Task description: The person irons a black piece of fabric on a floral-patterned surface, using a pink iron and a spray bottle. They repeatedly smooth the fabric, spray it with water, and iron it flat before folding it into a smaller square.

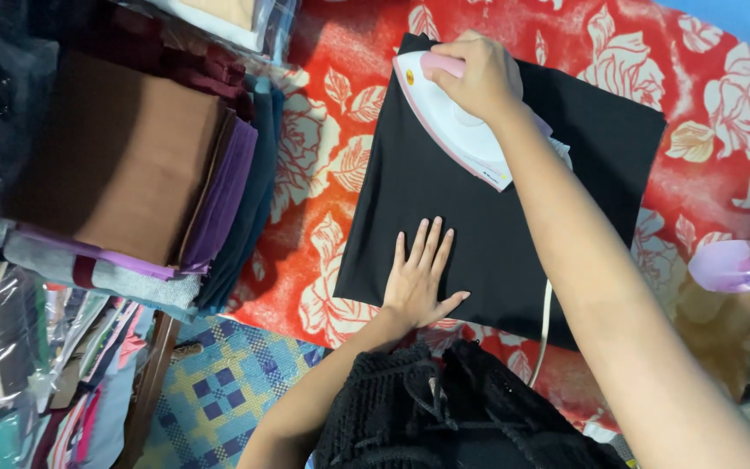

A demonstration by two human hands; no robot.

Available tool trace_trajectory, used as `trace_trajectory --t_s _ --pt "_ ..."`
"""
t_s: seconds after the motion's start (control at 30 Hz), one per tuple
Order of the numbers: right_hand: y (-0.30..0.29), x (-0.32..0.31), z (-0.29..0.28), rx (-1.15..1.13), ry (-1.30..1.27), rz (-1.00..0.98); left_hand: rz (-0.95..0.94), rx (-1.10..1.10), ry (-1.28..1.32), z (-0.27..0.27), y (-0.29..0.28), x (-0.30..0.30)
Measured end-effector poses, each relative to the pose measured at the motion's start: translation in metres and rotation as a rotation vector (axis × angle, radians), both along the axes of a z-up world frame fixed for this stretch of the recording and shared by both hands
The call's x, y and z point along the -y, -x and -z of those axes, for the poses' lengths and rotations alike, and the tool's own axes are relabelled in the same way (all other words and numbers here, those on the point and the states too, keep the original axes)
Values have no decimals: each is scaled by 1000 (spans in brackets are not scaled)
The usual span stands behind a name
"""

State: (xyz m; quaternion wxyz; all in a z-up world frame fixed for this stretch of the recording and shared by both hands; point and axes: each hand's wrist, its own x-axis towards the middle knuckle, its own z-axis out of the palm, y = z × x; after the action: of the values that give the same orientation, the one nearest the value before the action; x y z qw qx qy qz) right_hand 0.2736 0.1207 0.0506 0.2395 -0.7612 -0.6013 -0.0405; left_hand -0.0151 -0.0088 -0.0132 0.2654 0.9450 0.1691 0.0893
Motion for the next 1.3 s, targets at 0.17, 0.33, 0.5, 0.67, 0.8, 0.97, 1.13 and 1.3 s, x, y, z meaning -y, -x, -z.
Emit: trace_trajectory --t_s 0.17,0.33,0.5,0.67,0.8,0.97,1.13,1.3 --pt "5 23 -6 -185 92 -121 -83 126 90 -10 5 -2" --pt "26 54 -15 -315 210 -187 -200 105 20 -6 18 -14" --pt "74 82 -40 -367 328 -283 -302 8 -74 5 43 -34" --pt "82 84 -27 -349 307 -194 -295 -67 -41 13 47 -34" --pt "73 57 -20 -117 -6 -151 -307 4 -47 7 49 -34" --pt "37 21 -3 26 -44 -47 -316 -6 -60 -1 49 -34" --pt "29 19 1 52 -90 -15 -323 9 -66 2 50 -32" --pt "22 55 -7 -29 -130 -116 -324 0 -93 4 50 -31"
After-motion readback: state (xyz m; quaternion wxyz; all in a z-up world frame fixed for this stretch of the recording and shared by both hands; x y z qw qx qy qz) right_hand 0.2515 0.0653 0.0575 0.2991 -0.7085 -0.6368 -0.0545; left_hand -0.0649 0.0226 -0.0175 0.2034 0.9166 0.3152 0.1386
